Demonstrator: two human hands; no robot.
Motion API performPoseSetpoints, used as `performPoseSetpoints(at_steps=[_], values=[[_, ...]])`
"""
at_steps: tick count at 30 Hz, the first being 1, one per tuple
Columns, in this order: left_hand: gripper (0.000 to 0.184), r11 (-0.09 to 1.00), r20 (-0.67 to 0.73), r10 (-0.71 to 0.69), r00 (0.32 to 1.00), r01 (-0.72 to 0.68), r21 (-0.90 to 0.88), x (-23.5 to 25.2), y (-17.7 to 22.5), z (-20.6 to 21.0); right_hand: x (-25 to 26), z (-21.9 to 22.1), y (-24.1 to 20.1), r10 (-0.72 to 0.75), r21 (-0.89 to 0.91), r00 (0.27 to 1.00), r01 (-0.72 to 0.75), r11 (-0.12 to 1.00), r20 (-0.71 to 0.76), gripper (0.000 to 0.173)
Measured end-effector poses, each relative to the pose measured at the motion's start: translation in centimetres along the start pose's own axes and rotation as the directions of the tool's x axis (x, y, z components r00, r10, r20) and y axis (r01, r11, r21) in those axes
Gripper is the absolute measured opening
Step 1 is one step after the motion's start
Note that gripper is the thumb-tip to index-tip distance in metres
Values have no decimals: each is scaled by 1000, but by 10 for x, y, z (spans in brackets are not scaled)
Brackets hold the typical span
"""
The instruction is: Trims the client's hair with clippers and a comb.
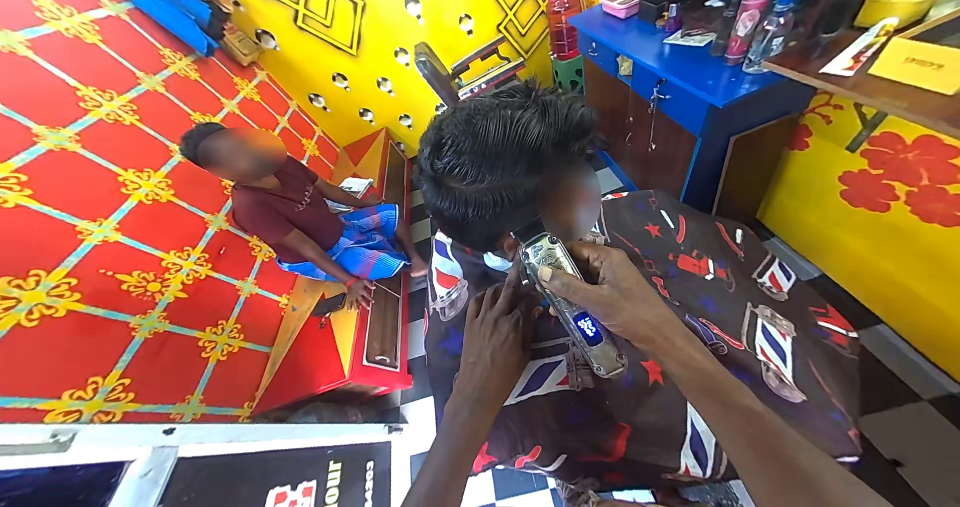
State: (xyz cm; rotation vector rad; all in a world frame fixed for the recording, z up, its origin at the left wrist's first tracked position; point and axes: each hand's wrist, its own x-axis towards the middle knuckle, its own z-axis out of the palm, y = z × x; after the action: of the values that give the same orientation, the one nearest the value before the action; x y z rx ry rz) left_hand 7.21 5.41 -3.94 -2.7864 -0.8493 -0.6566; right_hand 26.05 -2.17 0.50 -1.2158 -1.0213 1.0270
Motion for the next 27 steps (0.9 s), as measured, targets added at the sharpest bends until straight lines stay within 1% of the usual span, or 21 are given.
performPoseSetpoints(at_steps=[3, 5, 9, 10, 12, 14, 15, 17, 19, 20, 21, 22, 23, 24, 25, 26, 27], values=[[25, 1000, 13, -6, 1000, 5, 8, 1, 0, -2, -2, -2, -2, -29, 17, 999, 29, 999, -18, 35], [26, 1000, 16, -8, 1000, 7, 9, 1, 1, -2, -2, -5, -3, -35, 15, 999, 35, 999, -5, 35], [26, 1000, 29, -10, 1000, 10, 4, 1, 1, -2, 1, -9, -7, 15, -3, 1000, -15, 1000, 16, 34], [26, 1000, 39, -15, 999, 15, 4, 1, 1, -2, 1, -10, -9, 13, 15, 1000, -13, 1000, 15, 34], [26, 1000, 47, -20, 999, 20, 7, 1, 1, -1, -4, -11, -7, -44, 85, 999, 42, 995, 24, 33], [26, 1000, 56, -11, 998, 12, -23, 1, 0, -3, -14, -18, -2, -103, 236, 993, 85, 968, 65, 34], [26, 999, 50, 12, 999, -9, -51, -1, -2, -6, -22, -24, 2, -130, 318, 987, 95, 943, 90, 34], [23, 990, -18, 92, 996, -93, -107, -8, -14, -15, -39, -41, 13, -221, 497, 966, 129, 858, 131, 37], [19, 978, -150, 152, 977, -171, -121, -23, -31, -28, -56, -57, 24, -331, 688, 936, 165, 707, 116, 45], [18, 976, -233, 149, 961, -181, -125, -31, -40, -36, -60, -64, 28, -395, 767, 913, 181, 616, 101, 50], [17, 977, -327, 122, 937, -172, -129, -36, -47, -44, -62, -71, 31, -429, 804, 900, 198, 560, 77, 54], [17, 981, -419, 70, 905, -138, -134, -39, -51, -53, -64, -77, 33, -430, 804, 901, 211, 556, 61, 55], [17, 986, -495, 3, 869, -86, -145, -39, -51, -63, -65, -82, 37, -399, 768, 916, 222, 601, 47, 53], [17, 989, -553, -52, 831, -35, -146, -35, -48, -71, -66, -85, 38, -345, 701, 938, 229, 675, 26, 49], [16, 991, -588, -90, 804, 11, -136, -27, -44, -77, -67, -83, 38, -293, 614, 956, 227, 756, 8, 43], [15, 991, -601, -111, 791, 42, -127, -19, -39, -79, -66, -81, 38, -257, 535, 966, 213, 818, 8, 39], [15, 991, -596, -120, 794, 62, -117, -10, -36, -79, -64, -78, 39, -235, 475, 972, 193, 858, 29, 37]])
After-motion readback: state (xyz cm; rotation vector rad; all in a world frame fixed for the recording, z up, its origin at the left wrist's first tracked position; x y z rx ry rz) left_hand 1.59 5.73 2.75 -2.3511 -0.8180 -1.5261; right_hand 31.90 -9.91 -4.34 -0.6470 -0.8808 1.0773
